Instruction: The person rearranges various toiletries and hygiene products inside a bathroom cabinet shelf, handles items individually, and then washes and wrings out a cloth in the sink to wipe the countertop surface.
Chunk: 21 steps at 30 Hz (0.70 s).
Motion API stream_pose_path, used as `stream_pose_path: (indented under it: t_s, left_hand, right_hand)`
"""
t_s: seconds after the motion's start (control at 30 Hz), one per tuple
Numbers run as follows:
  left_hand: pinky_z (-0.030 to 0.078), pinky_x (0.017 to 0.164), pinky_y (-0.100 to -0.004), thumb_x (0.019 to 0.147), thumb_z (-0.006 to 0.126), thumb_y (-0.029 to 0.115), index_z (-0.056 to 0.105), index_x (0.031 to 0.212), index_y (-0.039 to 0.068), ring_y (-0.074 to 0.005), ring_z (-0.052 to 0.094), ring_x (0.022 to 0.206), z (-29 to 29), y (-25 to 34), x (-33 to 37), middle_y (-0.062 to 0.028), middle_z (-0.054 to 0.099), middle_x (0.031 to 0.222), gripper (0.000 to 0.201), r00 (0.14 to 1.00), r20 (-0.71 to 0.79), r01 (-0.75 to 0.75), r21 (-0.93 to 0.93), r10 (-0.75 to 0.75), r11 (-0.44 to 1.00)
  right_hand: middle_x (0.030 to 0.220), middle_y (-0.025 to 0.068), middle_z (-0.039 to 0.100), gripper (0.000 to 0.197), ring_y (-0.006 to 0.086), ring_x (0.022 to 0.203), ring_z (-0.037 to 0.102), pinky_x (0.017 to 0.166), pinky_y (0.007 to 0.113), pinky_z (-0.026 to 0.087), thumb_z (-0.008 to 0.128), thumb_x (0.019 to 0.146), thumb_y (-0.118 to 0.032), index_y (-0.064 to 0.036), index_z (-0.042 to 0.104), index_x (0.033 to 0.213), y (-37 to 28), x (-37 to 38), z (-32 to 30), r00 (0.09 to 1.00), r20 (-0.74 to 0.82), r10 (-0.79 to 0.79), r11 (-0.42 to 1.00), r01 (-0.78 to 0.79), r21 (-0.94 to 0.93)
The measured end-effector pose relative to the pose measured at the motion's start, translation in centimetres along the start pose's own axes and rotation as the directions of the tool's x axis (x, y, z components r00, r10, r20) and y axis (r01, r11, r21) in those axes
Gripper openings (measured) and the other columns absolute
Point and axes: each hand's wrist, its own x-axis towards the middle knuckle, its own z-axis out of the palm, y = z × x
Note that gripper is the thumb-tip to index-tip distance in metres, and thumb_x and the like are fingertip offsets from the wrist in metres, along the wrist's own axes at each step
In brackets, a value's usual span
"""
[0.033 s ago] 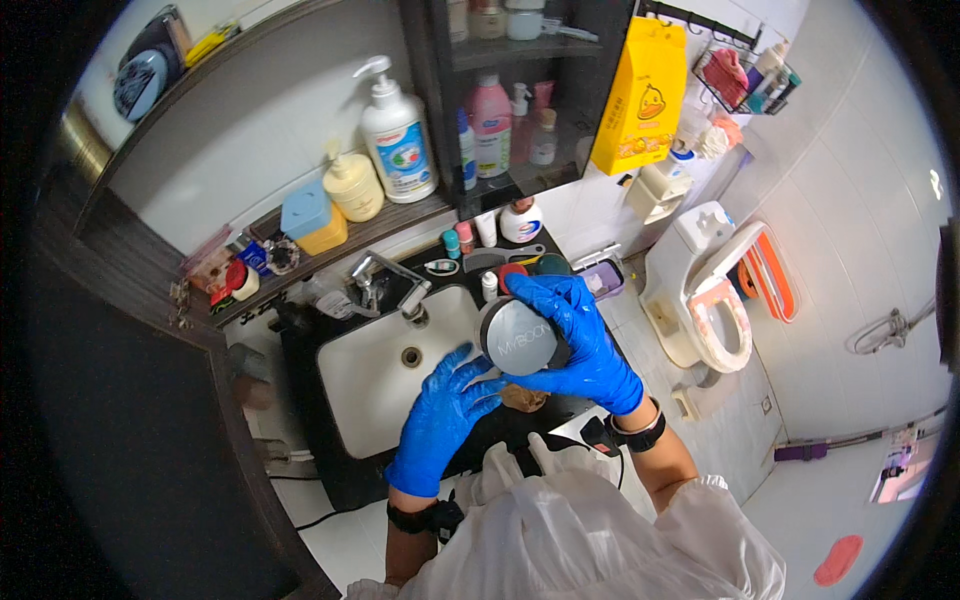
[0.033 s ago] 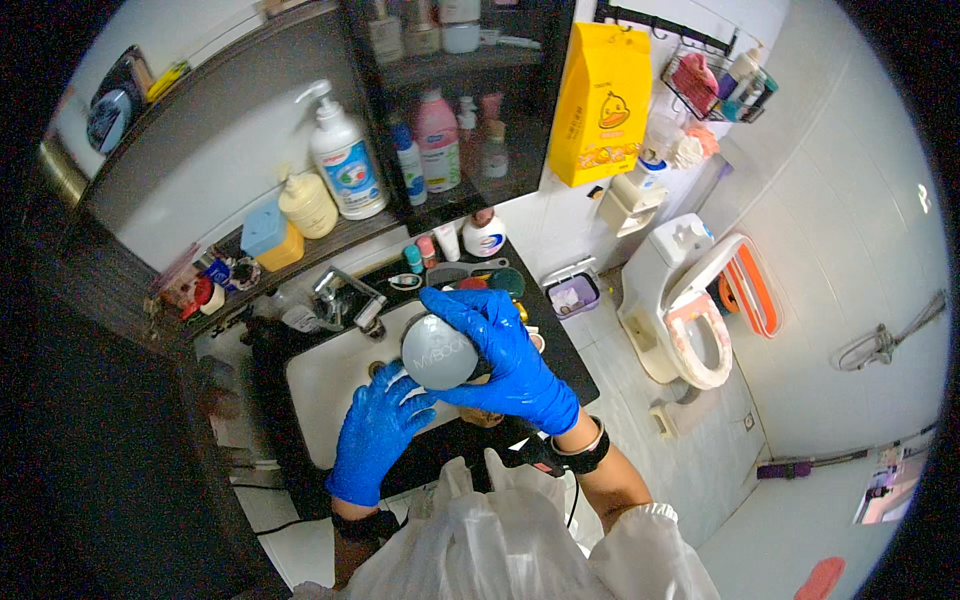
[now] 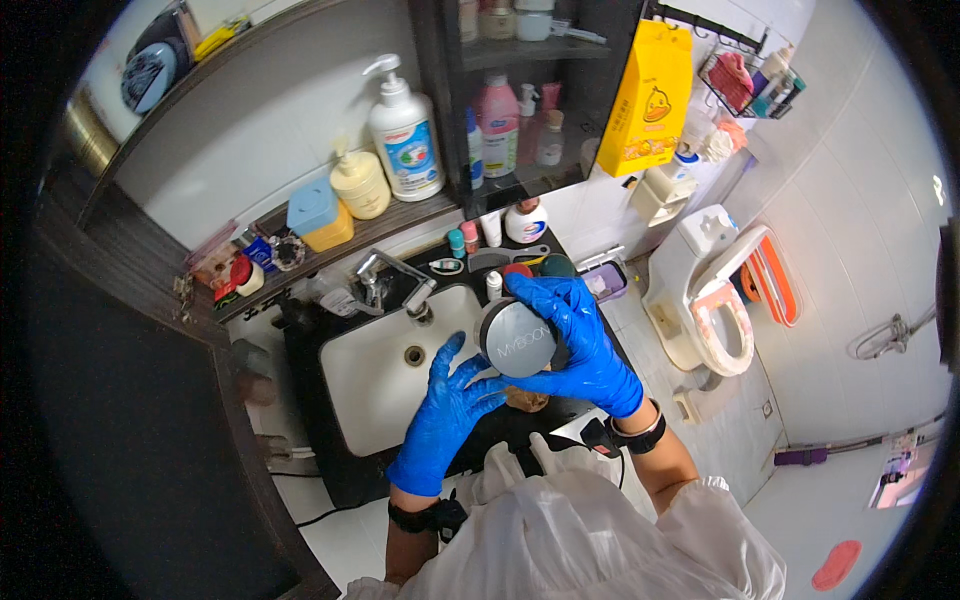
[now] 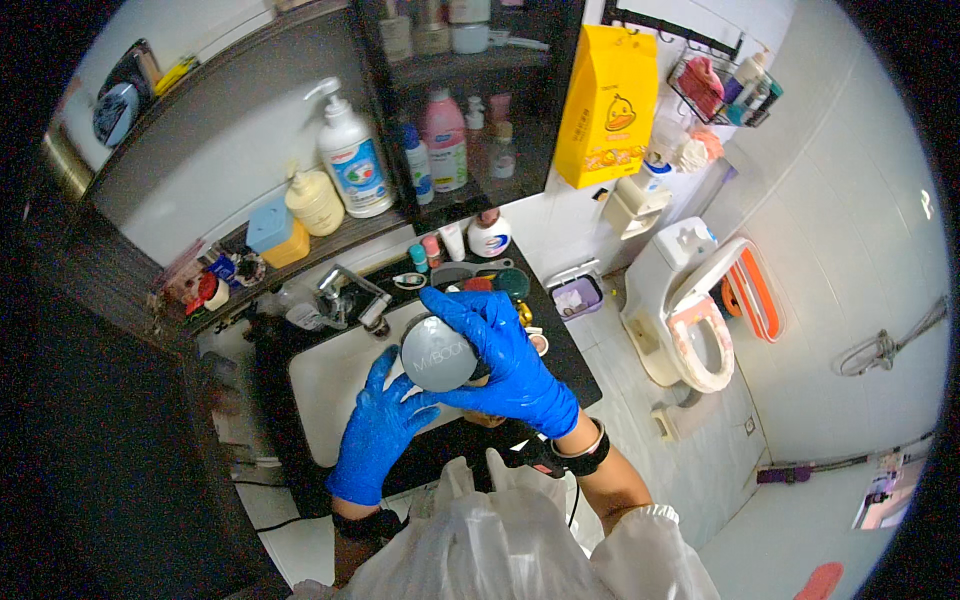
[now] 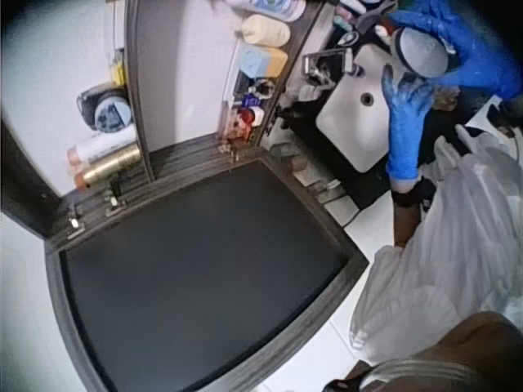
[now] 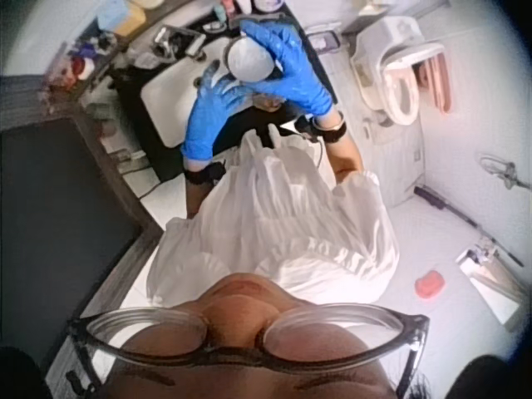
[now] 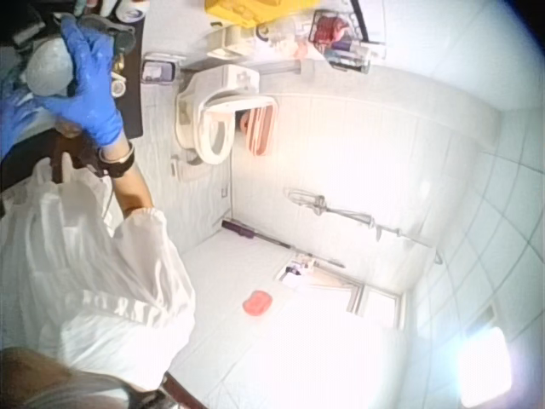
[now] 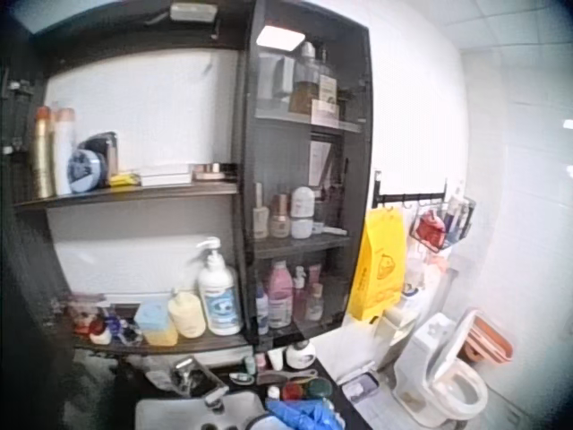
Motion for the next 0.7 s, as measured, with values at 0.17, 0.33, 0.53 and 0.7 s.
stream_pose_path:
  t_s: [0.17,0.33,0.53,0.7]
  left_hand:
    - [0.045,0.094,-0.0360,0.097,0.037,0.037,0.028,0.140,0.007,-0.0289,0.050,0.116,2.9,2.1,0.8,-0.0149,0.045,0.131,0.053,0.959,0.024,-0.189,0.793,0.281,0.579]
    - [0.037,0.103,-0.0460,0.095,0.039,0.048,0.034,0.136,0.003,-0.0335,0.044,0.122,1.3,0.3,-1.8,-0.0171,0.040,0.137,0.061,0.991,-0.129,-0.061,-0.269,0.027,0.961]
    - [0.032,0.106,-0.0410,0.096,0.038,0.042,0.034,0.136,0.007,-0.0276,0.044,0.122,-1.6,-1.2,-1.7,-0.0140,0.043,0.134,0.053,0.987,0.068,-0.113,-0.336,0.144,0.935]
    - [0.031,0.107,-0.0444,0.096,0.033,0.047,0.035,0.137,0.007,-0.0289,0.042,0.124,-2.1,-1.1,-0.9,-0.0159,0.038,0.139,0.057,0.975,0.062,-0.223,0.340,0.215,0.913]
  right_hand:
    - [0.120,0.0130,0.049,0.082,0.0309,0.113,0.045,0.098,0.039,0.034,0.081,0.060,-0.023,-0.0083,0.046,0.132,-1.2,0.7,2.6,0.995,0.039,-0.089,0.996,0.089,-0.009]
    - [0.118,0.0143,0.050,0.078,0.0326,0.111,0.046,0.096,0.041,0.037,0.081,0.060,-0.036,-0.0061,0.050,0.124,-1.9,0.3,5.2,0.995,0.049,-0.082,0.995,0.079,0.054]
    - [0.107,0.0125,0.051,0.065,0.0266,0.103,0.051,0.091,0.035,0.040,0.079,0.067,-0.032,-0.0022,0.050,0.116,-3.1,-0.1,8.0,0.994,-0.050,0.099,0.976,-0.087,0.202]
    - [0.098,0.0135,0.051,0.052,0.0282,0.092,0.052,0.082,0.035,0.043,0.078,0.069,-0.029,-0.0020,0.051,0.104,-3.7,0.5,9.0,0.983,-0.077,0.164,0.972,-0.148,0.182]
